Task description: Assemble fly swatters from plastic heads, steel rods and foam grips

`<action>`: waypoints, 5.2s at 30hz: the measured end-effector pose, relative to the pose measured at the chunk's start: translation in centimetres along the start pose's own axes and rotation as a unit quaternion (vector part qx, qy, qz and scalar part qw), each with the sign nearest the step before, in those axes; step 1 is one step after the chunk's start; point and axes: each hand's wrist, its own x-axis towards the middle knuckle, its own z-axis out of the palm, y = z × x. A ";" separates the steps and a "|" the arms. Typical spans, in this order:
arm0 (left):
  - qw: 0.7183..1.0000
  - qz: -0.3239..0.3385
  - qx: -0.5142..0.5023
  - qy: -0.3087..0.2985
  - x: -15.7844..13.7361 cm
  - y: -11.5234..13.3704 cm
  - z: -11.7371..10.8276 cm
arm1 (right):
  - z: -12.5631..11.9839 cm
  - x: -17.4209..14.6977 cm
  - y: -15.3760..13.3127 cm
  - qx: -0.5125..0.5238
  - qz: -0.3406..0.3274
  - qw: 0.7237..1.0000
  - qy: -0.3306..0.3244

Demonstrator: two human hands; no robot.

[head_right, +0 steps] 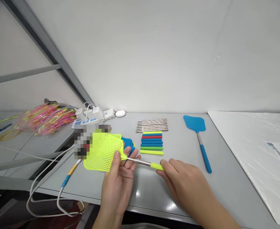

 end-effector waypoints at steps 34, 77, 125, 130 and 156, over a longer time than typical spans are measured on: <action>0.992 -0.052 -0.046 -0.107 -0.9 -2.3 -0.6 | 0.7 0.1 -0.2 0.403 0.180 0.892 -0.093; 0.992 0.066 0.111 -0.003 -2.2 -3.0 -1.1 | -0.5 -1.0 -1.5 0.113 0.065 0.984 -0.123; 0.977 0.127 0.091 -0.143 -4.0 1.7 0.3 | -2.8 -2.0 -0.8 -0.105 -0.057 0.992 0.034; 0.983 0.121 0.052 -0.132 -3.1 2.7 0.2 | -2.9 -4.5 0.6 -0.128 -0.046 0.990 0.033; 0.969 0.110 0.083 -0.205 -2.6 0.6 2.1 | -4.0 -8.7 4.8 -0.177 0.021 0.984 0.030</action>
